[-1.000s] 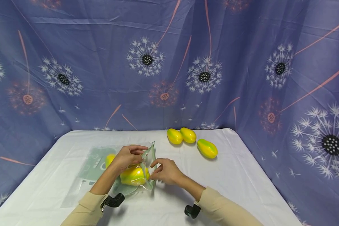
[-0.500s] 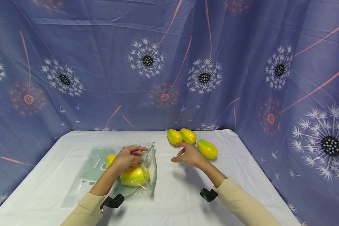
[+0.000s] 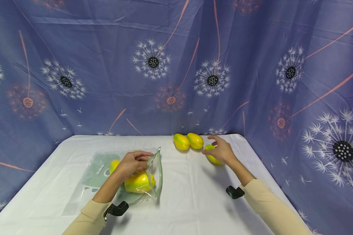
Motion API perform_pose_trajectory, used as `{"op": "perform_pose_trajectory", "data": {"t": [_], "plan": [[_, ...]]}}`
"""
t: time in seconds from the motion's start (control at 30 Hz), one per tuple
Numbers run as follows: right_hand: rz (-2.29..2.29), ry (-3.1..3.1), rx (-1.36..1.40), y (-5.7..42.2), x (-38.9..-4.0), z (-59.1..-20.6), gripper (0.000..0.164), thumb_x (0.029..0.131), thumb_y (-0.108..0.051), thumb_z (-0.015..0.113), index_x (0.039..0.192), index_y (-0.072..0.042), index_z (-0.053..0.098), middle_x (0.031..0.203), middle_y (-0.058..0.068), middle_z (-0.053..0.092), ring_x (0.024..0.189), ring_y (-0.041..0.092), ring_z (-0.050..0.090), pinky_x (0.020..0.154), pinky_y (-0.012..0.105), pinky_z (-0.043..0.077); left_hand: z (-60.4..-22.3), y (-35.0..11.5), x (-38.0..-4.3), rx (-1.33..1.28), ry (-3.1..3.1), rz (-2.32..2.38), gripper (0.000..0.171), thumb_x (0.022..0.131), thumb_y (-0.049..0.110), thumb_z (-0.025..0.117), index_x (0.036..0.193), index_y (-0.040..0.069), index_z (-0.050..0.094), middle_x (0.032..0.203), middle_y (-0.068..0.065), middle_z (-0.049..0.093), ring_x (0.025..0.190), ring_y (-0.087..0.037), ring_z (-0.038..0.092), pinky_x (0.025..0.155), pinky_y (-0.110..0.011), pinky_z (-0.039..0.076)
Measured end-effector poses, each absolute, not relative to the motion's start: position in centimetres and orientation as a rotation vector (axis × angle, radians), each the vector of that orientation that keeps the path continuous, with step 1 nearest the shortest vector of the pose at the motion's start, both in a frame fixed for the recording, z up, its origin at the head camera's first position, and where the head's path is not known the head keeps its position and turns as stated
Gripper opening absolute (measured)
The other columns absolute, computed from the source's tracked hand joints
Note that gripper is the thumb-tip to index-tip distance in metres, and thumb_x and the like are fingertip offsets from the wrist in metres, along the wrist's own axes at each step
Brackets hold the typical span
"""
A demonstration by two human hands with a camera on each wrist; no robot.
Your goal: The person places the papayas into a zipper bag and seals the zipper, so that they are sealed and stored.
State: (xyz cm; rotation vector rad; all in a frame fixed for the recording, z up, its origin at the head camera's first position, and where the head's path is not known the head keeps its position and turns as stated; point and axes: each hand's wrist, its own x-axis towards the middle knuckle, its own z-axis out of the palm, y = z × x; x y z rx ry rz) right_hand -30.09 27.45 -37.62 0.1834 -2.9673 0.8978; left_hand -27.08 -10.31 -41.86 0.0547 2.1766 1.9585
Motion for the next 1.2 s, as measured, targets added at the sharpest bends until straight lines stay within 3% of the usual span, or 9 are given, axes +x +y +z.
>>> {"op": "perform_pose_trajectory", "data": {"t": [0.3, 0.63, 1.2], "plan": [[0.921, -2.938, 0.050, 30.0, -30.7, -39.3, 0.084, 0.085, -0.042, 0.080, 0.151, -0.006, 0.043, 0.144, 0.031, 0.052, 0.131, 0.047, 0.051, 0.098, 0.059, 0.050, -41.7, -10.5, -27.1, 0.059, 2.160, 1.960, 0.045, 0.080, -0.009, 0.068, 0.121, 0.008, 0.074, 0.112, -0.013, 0.067, 0.081, -0.021, 0.064, 0.070, -0.031, 0.059], [0.938, -2.936, -0.059, 31.4, -31.0, -41.8, 0.091, 0.083, -0.046, 0.080, 0.154, -0.007, 0.039, 0.145, 0.034, 0.048, 0.127, 0.053, 0.049, 0.098, 0.062, 0.046, -41.8, -10.4, -27.2, 0.065, 2.194, 1.943, 0.045, 0.080, -0.008, 0.069, 0.122, 0.007, 0.073, 0.112, -0.014, 0.067, 0.084, -0.022, 0.065, 0.070, -0.033, 0.060], [0.950, -2.889, -0.092, 31.5, -30.5, -43.8, 0.079, 0.083, -0.037, 0.081, 0.147, -0.004, 0.048, 0.137, 0.034, 0.056, 0.123, 0.051, 0.051, 0.099, 0.063, 0.039, -41.8, -10.4, -27.1, 0.070, 2.199, 1.930, 0.046, 0.080, -0.009, 0.068, 0.123, 0.006, 0.073, 0.114, -0.014, 0.066, 0.087, -0.022, 0.064, 0.069, -0.030, 0.059]]}}
